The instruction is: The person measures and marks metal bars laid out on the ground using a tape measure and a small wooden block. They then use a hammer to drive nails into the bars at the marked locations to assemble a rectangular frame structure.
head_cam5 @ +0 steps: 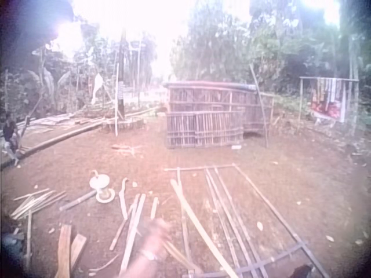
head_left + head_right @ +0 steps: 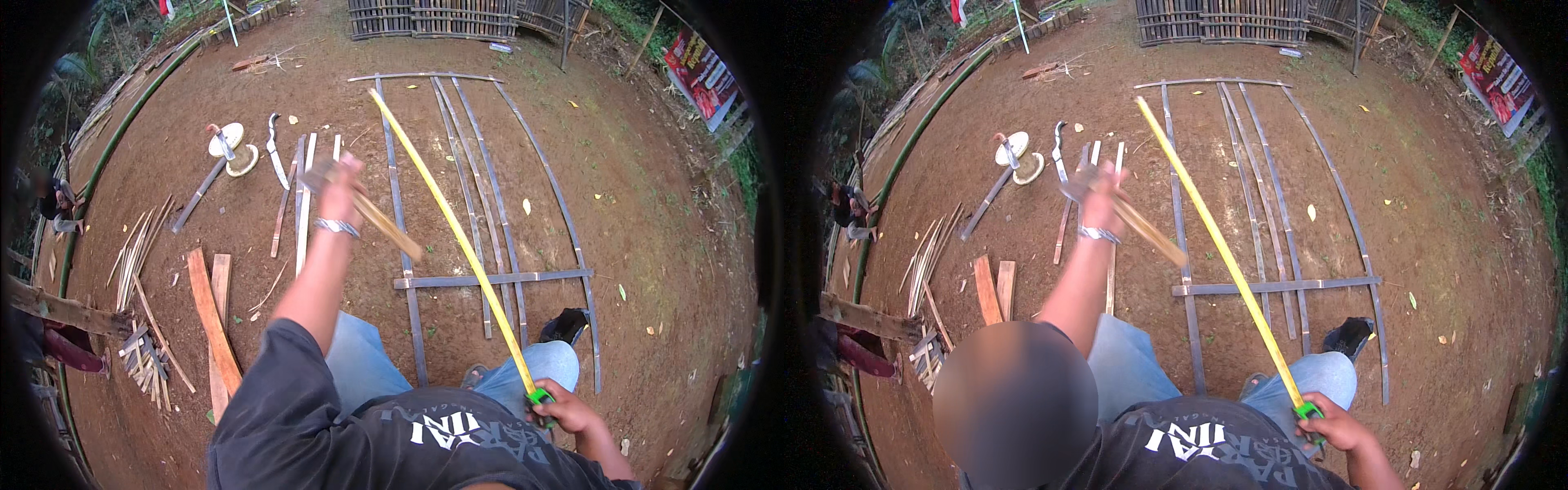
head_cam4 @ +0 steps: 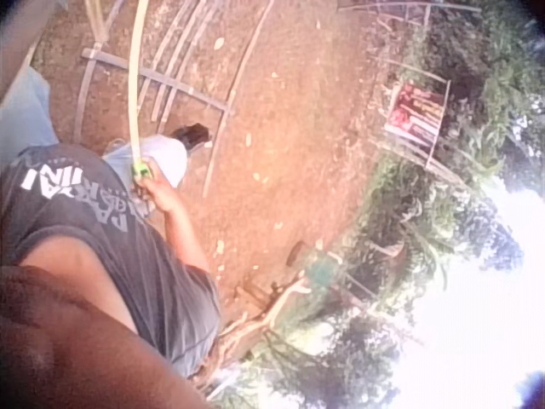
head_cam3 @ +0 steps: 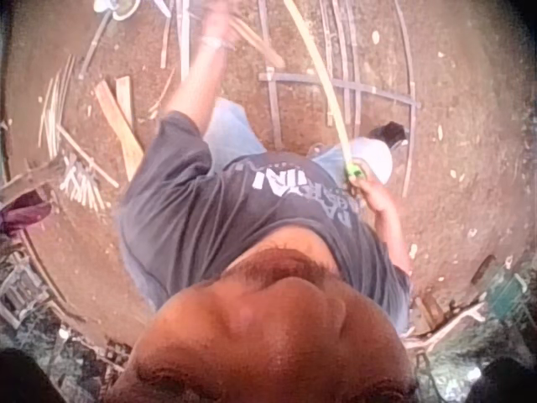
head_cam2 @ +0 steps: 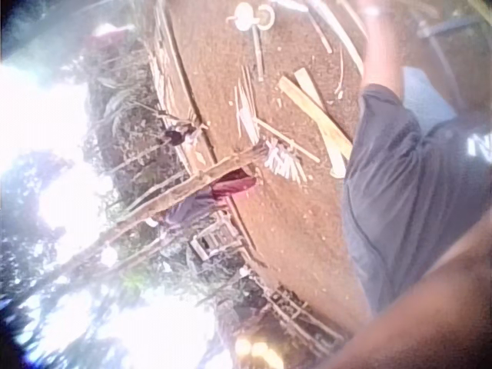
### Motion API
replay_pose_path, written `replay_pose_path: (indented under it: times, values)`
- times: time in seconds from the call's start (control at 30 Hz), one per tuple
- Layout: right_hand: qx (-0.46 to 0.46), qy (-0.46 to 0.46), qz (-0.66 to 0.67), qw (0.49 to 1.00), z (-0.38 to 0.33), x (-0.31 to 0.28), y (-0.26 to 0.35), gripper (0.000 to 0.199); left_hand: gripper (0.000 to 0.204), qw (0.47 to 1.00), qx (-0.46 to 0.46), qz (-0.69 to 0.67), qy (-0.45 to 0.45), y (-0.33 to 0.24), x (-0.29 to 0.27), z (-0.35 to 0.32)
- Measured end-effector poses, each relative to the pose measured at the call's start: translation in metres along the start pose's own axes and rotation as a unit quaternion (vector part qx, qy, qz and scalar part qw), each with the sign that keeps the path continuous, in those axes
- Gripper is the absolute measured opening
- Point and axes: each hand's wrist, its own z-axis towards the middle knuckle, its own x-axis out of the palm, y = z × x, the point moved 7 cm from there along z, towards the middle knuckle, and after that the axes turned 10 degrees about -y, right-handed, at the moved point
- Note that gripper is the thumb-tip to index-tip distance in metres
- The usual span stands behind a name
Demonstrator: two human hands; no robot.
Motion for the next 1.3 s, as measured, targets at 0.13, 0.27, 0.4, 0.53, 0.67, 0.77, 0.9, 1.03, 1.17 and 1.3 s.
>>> replay_pose_path:
  times: [0.13, 0.27, 0.4, 0.53, 0.67, 0.77, 0.9, 1.03, 1.17, 1.3]
  values:
    - [0.022, -0.016, 0.089, 0.996, 0.046, 0.043, 0.035, 0.048, 0.036, 0.977, -0.136, 0.131, 0.096, 0.114, 0.003, -0.125]
    - [0.017, -0.017, 0.099, 0.995, 0.099, 0.085, 0.057, 0.055, 0.04, 0.952, -0.161, 0.205, 0.159, 0.175, -0.004, -0.226]
    - [-0.022, -0.056, 0.077, 0.995, 0.115, 0.097, 0.073, 0.058, 0.044, 0.952, -0.118, 0.219, 0.18, 0.187, 0.001, -0.227]
    - [-0.091, -0.103, -0.011, 0.99, 0.108, 0.095, 0.068, 0.06, 0.055, 0.967, -0.082, 0.202, 0.135, 0.176, 0.018, -0.18]
    - [-0.07, -0.085, -0.057, 0.992, 0.055, 0.075, 0.024, 0.062, 0.056, 0.96, 0.027, 0.261, 0.101, 0.11, 0.068, -0.09]
    - [-0.094, -0.123, -0.113, 0.981, -0.022, 0.042, -0.017, 0.059, 0.055, 0.973, -0.008, 0.215, 0.087, 0.085, 0.119, -0.023]
    - [-0.069, -0.109, -0.112, 0.985, -0.091, 0.01, -0.124, 0.052, 0.049, 0.971, 0.046, 0.235, 0.001, 0.071, 0.145, 0.062]
    - [-0.066, -0.132, -0.095, 0.984, -0.098, -0.001, -0.147, 0.051, 0.047, 0.959, 0.046, 0.277, -0.034, 0.103, 0.164, 0.084]
    - [-0.027, -0.165, -0.05, 0.985, -0.076, 0.031, -0.097, 0.048, 0.048, 0.958, 0.032, 0.282, -0.042, 0.155, 0.136, 0.099]
    - [0.0, -0.154, -0.019, 0.988, -0.013, 0.053, -0.002, 0.047, 0.036, 0.972, -0.041, 0.227, 0.049, 0.203, 0.102, 0.03]
